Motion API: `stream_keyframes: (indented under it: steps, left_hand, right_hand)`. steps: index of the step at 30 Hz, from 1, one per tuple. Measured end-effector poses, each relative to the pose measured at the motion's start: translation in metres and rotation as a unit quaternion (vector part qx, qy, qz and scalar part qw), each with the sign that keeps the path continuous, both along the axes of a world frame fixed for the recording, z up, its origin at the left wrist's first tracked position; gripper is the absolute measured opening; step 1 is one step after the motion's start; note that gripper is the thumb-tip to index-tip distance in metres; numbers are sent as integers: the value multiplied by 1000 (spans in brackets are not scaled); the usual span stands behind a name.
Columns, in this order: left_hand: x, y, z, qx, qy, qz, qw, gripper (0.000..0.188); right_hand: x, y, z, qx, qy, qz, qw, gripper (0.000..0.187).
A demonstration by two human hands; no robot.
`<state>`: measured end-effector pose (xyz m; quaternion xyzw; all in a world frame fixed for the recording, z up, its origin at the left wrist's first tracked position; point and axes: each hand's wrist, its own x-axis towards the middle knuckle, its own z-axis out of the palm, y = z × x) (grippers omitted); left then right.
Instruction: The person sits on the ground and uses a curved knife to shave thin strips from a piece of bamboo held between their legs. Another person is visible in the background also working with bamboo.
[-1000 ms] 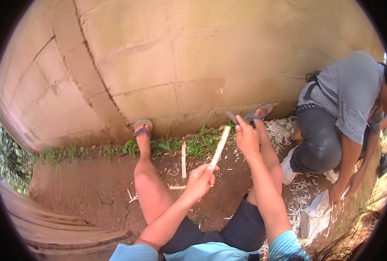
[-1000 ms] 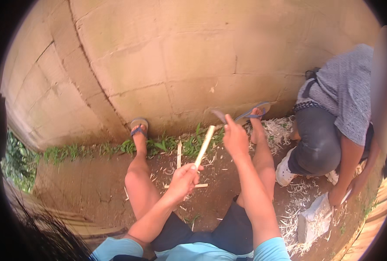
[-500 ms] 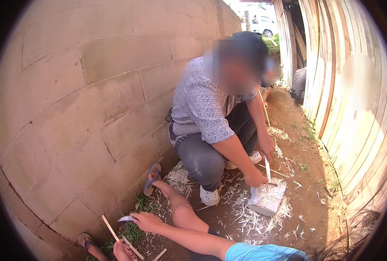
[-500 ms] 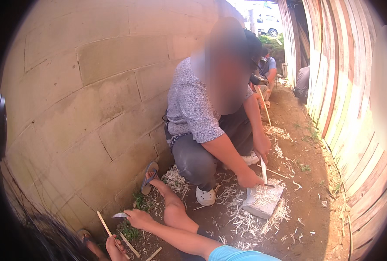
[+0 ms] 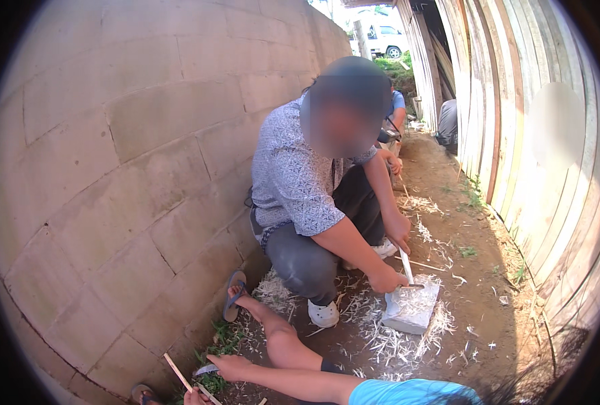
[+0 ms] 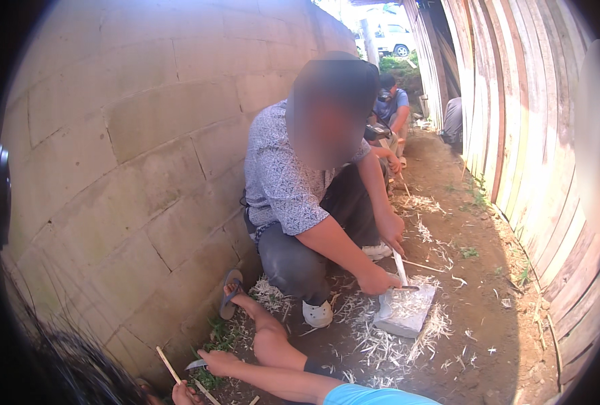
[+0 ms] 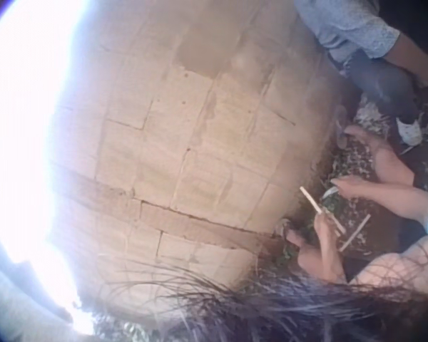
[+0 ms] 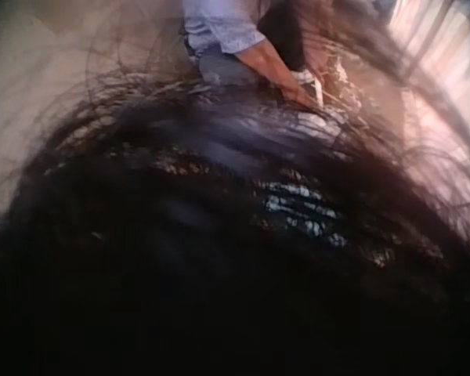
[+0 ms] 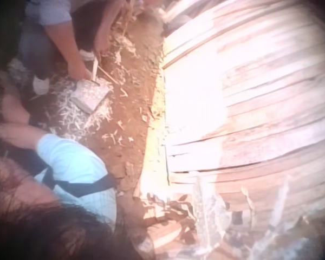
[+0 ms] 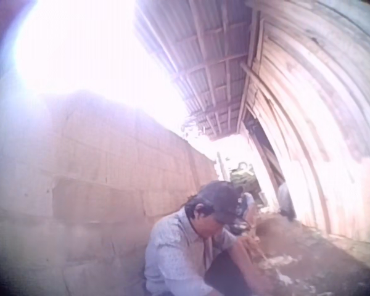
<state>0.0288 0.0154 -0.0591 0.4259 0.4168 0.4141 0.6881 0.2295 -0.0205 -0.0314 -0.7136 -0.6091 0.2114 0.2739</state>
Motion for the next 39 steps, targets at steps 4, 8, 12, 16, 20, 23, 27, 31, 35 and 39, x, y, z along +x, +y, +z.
stream_keyframes:
  steps: [4,8,12,16,20,23,27,31,35,39]
  left_hand:
    - [-3,-12,24,29,52,21,998,15]
    - [1,-18,29,30,40,14,999,15]
    - [4,-24,31,-20,29,17,999,13]
    - [-4,-14,18,62,54,52,995,19]
    - [-2,-24,37,-12,13,26,1000,13]
    - [-1,-21,35,-11,4,16,1000,13]
    - [0,-22,37,1,32,15,999,14]
    - [3,-24,40,5,45,20,999,15]
    - [-3,-10,14,48,47,49,997,18]
    - [-11,-6,13,30,-9,78,996,20]
  right_hand:
    - [-7,2,5,-2,-7,19,1000,61]
    - [-4,-4,2,3,-19,19,1000,64]
    - [-7,-6,-6,-2,-13,9,1000,63]
    - [-15,-4,9,-6,-5,28,1000,59]
    - [-20,-7,17,-14,-10,29,999,56]
    - [-18,0,12,8,-7,4,1000,55]
    - [-15,2,14,21,3,-12,1000,55]
    - [-8,3,10,19,6,-19,1000,54]
    - [-9,6,7,28,8,-20,999,54]
    - [-11,8,16,86,63,-34,994,53]
